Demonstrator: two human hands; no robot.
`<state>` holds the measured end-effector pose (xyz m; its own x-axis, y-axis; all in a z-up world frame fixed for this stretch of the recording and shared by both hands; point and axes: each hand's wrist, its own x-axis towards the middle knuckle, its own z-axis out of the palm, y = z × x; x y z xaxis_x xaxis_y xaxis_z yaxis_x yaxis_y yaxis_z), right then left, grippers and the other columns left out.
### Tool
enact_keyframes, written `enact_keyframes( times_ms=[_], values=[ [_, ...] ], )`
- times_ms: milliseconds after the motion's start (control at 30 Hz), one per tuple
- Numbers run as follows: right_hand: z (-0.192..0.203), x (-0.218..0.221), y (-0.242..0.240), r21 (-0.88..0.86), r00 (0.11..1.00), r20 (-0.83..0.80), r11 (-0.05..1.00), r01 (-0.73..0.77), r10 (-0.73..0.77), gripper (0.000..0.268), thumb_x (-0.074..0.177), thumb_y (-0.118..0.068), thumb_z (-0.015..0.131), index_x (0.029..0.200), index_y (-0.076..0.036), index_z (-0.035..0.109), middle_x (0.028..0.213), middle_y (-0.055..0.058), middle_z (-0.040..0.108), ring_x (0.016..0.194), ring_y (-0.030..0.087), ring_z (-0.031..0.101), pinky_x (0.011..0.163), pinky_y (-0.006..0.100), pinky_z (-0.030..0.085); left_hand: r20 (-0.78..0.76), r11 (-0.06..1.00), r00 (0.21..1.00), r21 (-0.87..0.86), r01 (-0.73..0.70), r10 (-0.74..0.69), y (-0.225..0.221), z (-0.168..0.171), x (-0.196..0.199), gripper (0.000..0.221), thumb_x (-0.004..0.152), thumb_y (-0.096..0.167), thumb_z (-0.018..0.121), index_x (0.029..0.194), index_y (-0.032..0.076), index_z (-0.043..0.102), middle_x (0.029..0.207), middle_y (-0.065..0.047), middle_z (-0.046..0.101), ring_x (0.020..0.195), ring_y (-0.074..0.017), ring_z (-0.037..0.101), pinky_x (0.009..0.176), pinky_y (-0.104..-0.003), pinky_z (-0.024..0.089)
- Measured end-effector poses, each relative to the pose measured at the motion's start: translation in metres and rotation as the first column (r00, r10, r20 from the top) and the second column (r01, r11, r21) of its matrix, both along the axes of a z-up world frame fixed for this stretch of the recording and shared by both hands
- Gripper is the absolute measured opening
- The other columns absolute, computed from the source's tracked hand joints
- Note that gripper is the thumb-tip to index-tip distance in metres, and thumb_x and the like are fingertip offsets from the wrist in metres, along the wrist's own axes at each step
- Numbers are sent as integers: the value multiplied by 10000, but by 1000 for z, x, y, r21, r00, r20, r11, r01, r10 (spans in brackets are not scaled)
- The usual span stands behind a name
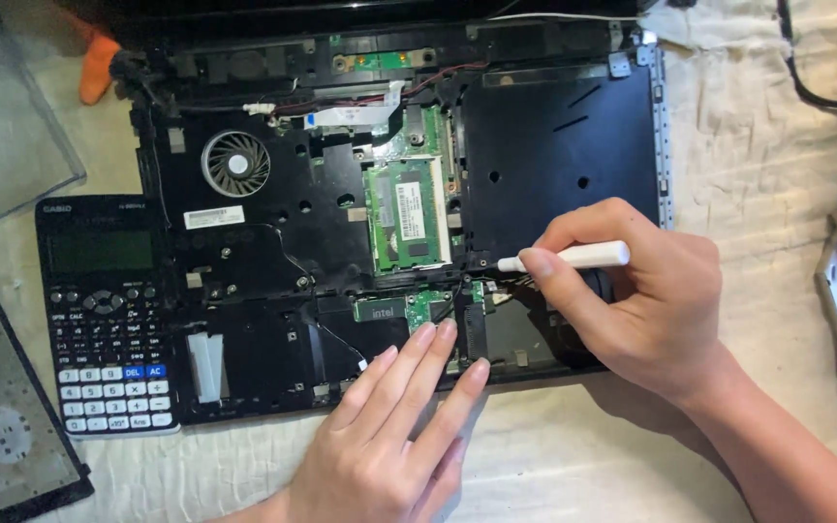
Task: The person is performing internal repairs on a laptop, including adjusting the cooling fan and installing an optical drive.
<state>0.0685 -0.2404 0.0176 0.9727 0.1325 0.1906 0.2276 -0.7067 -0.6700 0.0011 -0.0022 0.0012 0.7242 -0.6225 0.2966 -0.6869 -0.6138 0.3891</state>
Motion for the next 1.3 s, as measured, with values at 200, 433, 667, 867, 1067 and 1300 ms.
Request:
enact_keyframes(
  times_ms=[200, 433, 667, 867, 1067, 1300],
  values=[
    [1, -1, 4, -39, 993, 100, 998, -57, 61, 109, 969, -85, 780, 937, -28, 692, 822, 2, 711, 540, 78, 492, 518, 211, 324, 11, 1000, 1000, 10, 12, -12, 1, 0, 2, 483, 957, 206, 571, 1422, 77, 597, 1434, -234, 621, 1351, -317, 622, 1129, -384, 434],
    [13, 2, 16, -187, 859, 327, 918, -349, 393, 197, 961, 77, 699, 1078, 79, 541, 816, 150, 656, 653, 258, 598, 595, 314, 448, 89, 1000, 996, -5, -30, 30, -3, -1, 3, 416, 994, 203, 560, 1390, 89, 619, 1393, -212, 657, 1304, -297, 666, 1110, -365, 447],
    [25, 2, 19, -160, 940, 182, 952, -262, 289, 99, 1031, -30, 581, 1055, 63, 605, 786, 124, 574, 579, 231, 497, 558, 348, 404, 73, 999, 997, -5, -39, 40, -3, -2, 1, 424, 989, 205, 565, 1397, 99, 615, 1404, -212, 647, 1311, -299, 659, 1105, -368, 454],
    [23, -5, 10, -215, 973, 30, 952, -219, 230, 166, 1018, -120, 622, 1126, 0, 582, 717, 74, 507, 584, 217, 462, 566, 337, 386, 67, 999, 997, -9, -46, 47, -4, 0, 0, 418, 994, 199, 562, 1395, 92, 618, 1407, -215, 643, 1318, -302, 649, 1114, -374, 450],
    [32, -1, 17, -147, 969, 53, 962, -231, 241, 147, 1001, -27, 651, 1134, -1, 595, 892, 82, 619, 665, 196, 569, 635, 311, 462, 93, 999, 995, -6, -45, 45, -4, -1, -1, 415, 999, 203, 570, 1394, 87, 614, 1402, -218, 644, 1311, -307, 656, 1108, -379, 461],
    [31, 1, 15, -218, 934, 199, 942, -254, 298, 102, 1003, -60, 686, 950, 11, 636, 727, 67, 610, 556, 202, 520, 547, 321, 419, 91, 998, 994, -14, -54, 55, -6, -1, -2, 423, 997, 195, 572, 1405, 87, 600, 1400, -221, 646, 1310, -317, 658, 1108, -384, 465]
  ],
)
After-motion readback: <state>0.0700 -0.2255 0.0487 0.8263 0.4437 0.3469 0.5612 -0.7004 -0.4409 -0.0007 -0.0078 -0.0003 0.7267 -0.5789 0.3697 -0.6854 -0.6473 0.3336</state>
